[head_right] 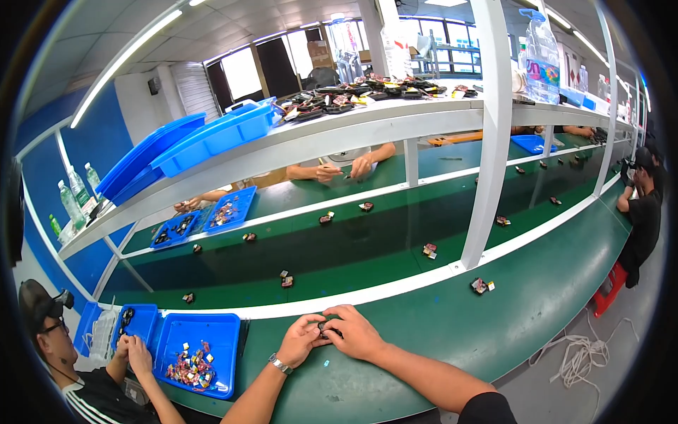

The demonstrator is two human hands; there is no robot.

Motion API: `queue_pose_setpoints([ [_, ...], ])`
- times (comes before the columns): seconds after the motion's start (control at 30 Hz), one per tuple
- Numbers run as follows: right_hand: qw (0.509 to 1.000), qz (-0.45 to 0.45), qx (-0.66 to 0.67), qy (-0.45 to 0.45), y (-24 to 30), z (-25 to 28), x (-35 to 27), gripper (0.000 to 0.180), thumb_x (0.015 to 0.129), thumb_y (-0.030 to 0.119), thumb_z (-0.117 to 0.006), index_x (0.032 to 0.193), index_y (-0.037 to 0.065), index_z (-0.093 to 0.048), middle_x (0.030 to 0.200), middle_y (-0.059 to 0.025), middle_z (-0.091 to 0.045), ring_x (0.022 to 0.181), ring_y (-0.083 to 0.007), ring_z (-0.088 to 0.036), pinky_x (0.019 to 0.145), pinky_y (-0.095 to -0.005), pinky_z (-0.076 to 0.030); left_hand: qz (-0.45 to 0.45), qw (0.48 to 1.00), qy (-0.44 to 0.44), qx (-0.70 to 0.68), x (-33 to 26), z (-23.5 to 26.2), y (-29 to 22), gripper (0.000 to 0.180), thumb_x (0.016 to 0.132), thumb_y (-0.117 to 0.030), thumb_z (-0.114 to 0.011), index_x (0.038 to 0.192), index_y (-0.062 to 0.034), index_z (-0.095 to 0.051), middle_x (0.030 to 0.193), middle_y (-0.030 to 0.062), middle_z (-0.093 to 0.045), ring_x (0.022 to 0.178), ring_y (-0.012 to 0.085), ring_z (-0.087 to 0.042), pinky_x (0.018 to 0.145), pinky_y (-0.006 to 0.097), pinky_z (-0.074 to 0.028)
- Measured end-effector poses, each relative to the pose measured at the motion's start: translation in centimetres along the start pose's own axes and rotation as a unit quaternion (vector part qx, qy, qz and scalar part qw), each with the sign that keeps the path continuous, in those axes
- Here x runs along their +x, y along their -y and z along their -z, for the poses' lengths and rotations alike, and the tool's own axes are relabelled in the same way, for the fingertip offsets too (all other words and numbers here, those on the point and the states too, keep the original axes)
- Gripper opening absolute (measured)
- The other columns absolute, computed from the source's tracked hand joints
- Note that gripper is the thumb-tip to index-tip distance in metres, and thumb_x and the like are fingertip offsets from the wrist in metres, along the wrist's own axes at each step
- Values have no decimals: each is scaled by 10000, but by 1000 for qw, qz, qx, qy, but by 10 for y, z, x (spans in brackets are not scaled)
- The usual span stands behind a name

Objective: Assemble small electronic or mechanical components on a factory production line.

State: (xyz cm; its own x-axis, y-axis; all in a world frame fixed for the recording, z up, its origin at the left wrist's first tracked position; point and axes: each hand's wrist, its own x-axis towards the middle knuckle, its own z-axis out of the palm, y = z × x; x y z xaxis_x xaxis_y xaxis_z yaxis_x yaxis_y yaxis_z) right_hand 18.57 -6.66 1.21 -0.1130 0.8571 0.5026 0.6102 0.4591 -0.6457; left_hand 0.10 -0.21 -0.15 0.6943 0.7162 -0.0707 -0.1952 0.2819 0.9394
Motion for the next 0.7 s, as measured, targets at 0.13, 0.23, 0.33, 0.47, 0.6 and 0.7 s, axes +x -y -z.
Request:
queue_pose_setpoints([
  [0.13,999,11,1,-43,5,-5,-1,124,824,136,-712,923,61,-712,1178,-90,-613,1150,-285,-535,918,-378,-485,-11,1000,3,-13,0,4,2,273,996,-43,-474,1268,-24,-476,1176,138,-628,1097,221,-623,968,401,-525],
  [0.23,999,4,10,-44,7,-5,-1,130,821,134,-715,929,60,-713,1178,-91,-612,1140,-285,-541,914,-378,-486,-16,999,11,-29,0,8,5,273,992,-65,-505,1263,-38,-484,1175,131,-630,1101,222,-621,961,404,-522],
  [0.33,999,-6,28,-40,8,-5,-3,133,819,133,-719,930,61,-717,1178,-93,-613,1132,-284,-546,915,-378,-487,-14,999,11,-31,0,6,4,265,998,-50,-477,1263,-30,-480,1165,133,-635,1091,213,-625,956,387,-525],
  [0.47,998,-9,25,-62,9,-8,-4,126,823,110,-702,932,49,-715,1169,-96,-618,1131,-281,-548,902,-371,-503,-11,999,1,-31,-1,5,4,257,1005,-33,-446,1261,-20,-476,1163,138,-640,1084,207,-629,954,371,-529],
  [0.6,997,-11,26,-67,1,-15,-6,136,815,105,-710,938,50,-724,1156,-95,-627,1129,-276,-552,909,-368,-500,-16,999,11,-31,0,6,4,256,1006,-28,-442,1260,-19,-476,1170,141,-640,1085,209,-631,952,367,-530],
  [0.7,996,-14,42,-78,3,-16,-5,140,815,104,-709,947,59,-730,1158,-85,-633,1132,-277,-553,924,-368,-496,-15,999,4,-31,-1,8,3,261,1005,-22,-440,1264,-19,-474,1176,147,-636,1086,211,-631,951,363,-532],
])
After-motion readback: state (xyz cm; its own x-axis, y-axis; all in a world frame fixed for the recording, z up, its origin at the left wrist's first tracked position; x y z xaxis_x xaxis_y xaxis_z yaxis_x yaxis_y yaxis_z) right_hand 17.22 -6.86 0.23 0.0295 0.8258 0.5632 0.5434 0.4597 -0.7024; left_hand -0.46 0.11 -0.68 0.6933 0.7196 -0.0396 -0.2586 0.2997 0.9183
